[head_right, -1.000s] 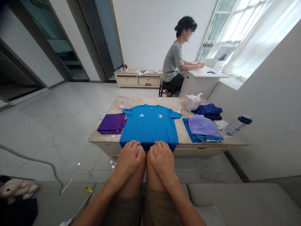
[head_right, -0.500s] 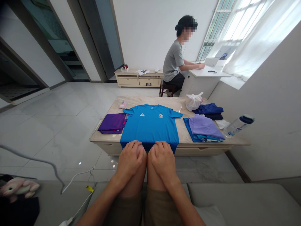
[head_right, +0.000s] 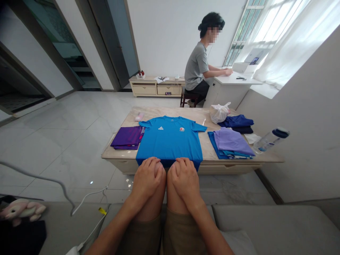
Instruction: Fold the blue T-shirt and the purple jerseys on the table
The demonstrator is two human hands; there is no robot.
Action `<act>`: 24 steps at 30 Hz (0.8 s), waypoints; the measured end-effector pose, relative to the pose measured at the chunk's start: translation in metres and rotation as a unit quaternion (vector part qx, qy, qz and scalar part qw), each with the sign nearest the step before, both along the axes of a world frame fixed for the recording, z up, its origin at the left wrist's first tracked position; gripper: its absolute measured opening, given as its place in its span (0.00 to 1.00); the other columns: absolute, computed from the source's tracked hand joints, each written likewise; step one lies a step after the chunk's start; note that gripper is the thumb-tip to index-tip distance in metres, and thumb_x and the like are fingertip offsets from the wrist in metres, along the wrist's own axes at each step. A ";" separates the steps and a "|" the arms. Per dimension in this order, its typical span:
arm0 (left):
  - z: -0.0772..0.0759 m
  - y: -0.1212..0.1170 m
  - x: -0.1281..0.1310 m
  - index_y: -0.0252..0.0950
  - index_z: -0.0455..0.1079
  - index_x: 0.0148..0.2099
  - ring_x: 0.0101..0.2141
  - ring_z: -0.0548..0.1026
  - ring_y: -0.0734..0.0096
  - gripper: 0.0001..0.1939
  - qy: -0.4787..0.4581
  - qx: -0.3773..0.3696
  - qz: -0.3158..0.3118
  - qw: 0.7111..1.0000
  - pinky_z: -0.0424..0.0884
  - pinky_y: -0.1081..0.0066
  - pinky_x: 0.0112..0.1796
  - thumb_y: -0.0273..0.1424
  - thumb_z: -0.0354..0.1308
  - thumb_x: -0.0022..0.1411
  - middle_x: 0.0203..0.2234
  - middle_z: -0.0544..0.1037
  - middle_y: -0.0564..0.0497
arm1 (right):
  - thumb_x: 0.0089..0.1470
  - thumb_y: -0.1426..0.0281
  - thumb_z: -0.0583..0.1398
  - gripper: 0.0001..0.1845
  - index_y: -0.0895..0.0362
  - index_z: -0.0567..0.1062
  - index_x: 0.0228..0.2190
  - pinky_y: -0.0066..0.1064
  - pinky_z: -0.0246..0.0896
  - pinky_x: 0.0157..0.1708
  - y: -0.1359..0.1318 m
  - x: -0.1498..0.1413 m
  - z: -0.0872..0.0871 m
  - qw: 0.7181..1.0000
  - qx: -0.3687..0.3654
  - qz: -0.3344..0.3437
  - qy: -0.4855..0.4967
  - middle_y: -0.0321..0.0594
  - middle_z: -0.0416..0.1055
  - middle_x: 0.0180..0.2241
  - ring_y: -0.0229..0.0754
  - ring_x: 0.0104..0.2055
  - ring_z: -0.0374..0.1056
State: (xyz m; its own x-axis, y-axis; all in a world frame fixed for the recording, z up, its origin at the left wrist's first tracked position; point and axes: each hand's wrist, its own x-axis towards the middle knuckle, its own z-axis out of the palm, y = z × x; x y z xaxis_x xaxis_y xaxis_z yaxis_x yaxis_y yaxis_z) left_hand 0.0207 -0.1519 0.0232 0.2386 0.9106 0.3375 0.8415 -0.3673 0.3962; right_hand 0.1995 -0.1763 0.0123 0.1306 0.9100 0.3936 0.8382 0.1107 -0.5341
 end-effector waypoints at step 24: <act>0.005 -0.001 -0.003 0.36 0.78 0.57 0.56 0.79 0.50 0.16 -0.011 -0.008 0.000 1.000 0.76 0.50 0.59 0.30 0.53 0.76 0.55 0.83 0.40 | 0.69 0.64 0.55 0.18 0.56 0.80 0.52 0.49 0.69 0.58 0.000 0.005 -0.003 1.000 -0.002 0.004 0.023 0.51 0.78 0.52 0.56 0.54 0.73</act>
